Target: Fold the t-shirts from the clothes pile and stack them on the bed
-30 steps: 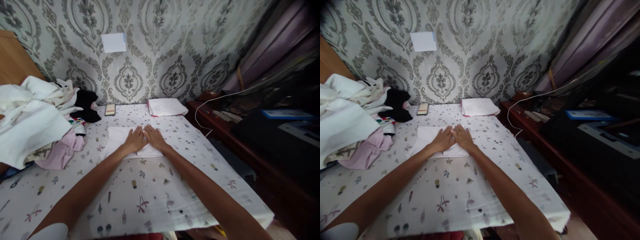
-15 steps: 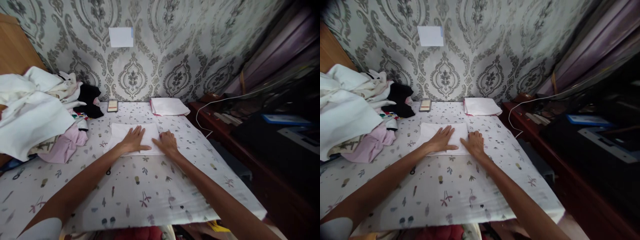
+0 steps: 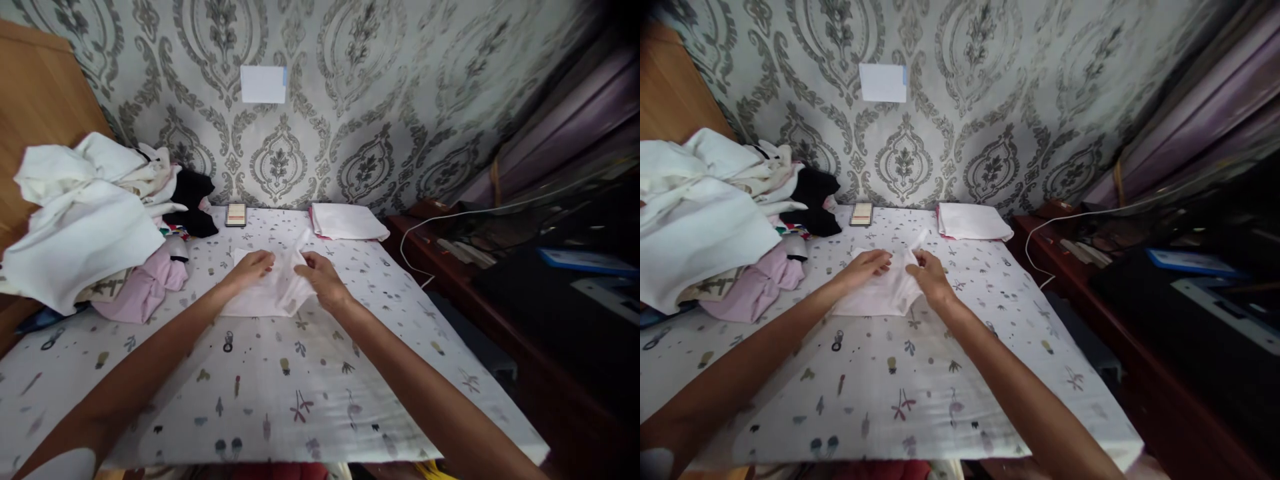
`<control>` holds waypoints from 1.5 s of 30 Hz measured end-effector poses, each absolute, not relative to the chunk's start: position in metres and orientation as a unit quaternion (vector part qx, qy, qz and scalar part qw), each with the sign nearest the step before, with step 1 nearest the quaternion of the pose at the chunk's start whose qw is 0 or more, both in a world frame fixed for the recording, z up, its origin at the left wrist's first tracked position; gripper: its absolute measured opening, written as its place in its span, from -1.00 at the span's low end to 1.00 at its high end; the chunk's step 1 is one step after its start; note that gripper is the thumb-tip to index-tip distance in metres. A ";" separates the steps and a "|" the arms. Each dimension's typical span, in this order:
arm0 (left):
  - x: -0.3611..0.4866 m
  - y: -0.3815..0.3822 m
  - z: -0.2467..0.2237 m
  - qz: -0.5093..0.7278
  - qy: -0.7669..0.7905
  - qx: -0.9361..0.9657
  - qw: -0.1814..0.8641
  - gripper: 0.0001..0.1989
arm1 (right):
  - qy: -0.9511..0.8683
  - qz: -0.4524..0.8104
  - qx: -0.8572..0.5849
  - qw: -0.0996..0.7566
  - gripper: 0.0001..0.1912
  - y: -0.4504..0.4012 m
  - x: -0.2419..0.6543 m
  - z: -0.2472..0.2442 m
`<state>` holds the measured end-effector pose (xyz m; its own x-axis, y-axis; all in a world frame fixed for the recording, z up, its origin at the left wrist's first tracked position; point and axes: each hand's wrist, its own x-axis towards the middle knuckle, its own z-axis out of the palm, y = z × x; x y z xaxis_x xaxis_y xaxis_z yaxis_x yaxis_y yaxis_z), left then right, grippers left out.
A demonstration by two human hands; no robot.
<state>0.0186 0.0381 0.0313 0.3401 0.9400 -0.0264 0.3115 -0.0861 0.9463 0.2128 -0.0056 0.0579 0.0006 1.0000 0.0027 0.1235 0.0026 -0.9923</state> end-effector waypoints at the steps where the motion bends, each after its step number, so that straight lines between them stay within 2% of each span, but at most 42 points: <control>1: 0.013 0.040 0.034 0.339 0.474 0.612 0.535 -0.46 | -0.548 0.450 -0.523 0.473 -0.69 -0.004 0.201 0.060; 4: -0.005 0.041 0.041 0.366 0.441 0.449 0.685 -0.38 | -0.594 0.418 -0.514 0.457 -0.71 0.003 0.164 0.058; 7: -0.025 0.040 0.042 0.373 0.415 0.368 0.744 -0.37 | -0.641 0.403 -0.507 0.412 -0.73 0.008 0.130 0.049; 12: -0.044 0.039 0.029 0.385 0.436 0.385 0.716 -0.73 | -0.720 0.323 -0.508 0.346 -0.75 -0.002 0.101 0.034; 16: -0.047 0.041 0.023 0.389 0.428 0.397 0.713 -0.87 | -0.763 0.278 -0.486 0.323 -0.72 -0.025 0.101 0.035; 18: -0.046 0.043 0.023 0.394 0.421 0.399 0.713 -0.87 | -0.789 0.242 -0.461 0.325 -0.75 -0.037 0.105 0.036; 21: -0.046 0.048 0.022 0.392 0.429 0.408 0.704 -0.78 | -0.830 0.167 -0.422 0.323 -0.82 -0.049 0.112 0.032; 23: -0.047 0.050 0.023 0.373 0.466 0.438 0.672 -0.73 | -0.850 0.132 -0.405 0.309 -0.87 -0.052 0.118 0.026; 25: -0.051 0.051 0.026 0.351 0.537 0.501 0.580 -0.65 | -0.862 0.115 -0.397 0.293 -0.88 -0.052 0.122 0.021; 28: -0.054 0.051 0.035 0.320 0.629 0.644 0.295 -0.48 | -0.871 0.088 -0.389 0.287 -0.82 -0.051 0.126 0.016; 30: -0.051 0.053 0.040 0.296 0.586 0.745 0.117 -0.46 | -0.879 0.063 -0.380 0.282 -0.77 -0.051 0.127 0.013; 31: -0.048 0.054 0.041 0.276 0.535 0.796 0.070 -0.48 | -0.883 0.052 -0.377 0.275 -0.73 -0.052 0.127 0.011; 33: -0.038 0.060 0.039 0.205 0.418 0.883 0.064 -0.51 | -0.890 0.040 -0.379 0.250 -0.65 -0.054 0.126 0.007; 35: -0.025 0.068 0.032 0.107 0.341 0.927 0.117 -0.49 | -0.893 0.038 -0.392 0.219 -0.56 -0.059 0.124 0.002; 38: -0.009 0.085 0.020 0.017 0.330 0.927 0.177 -0.45 | -0.895 0.042 -0.404 0.184 -0.45 -0.065 0.123 -0.003; 42: 0.006 0.110 0.012 0.001 0.338 0.923 0.185 -0.46 | -0.897 0.042 -0.403 0.178 -0.38 -0.069 0.121 -0.005; 45: 0.014 0.121 0.009 0.039 0.357 0.916 0.177 -0.45 | -0.895 0.046 -0.398 0.195 -0.43 -0.070 0.121 -0.003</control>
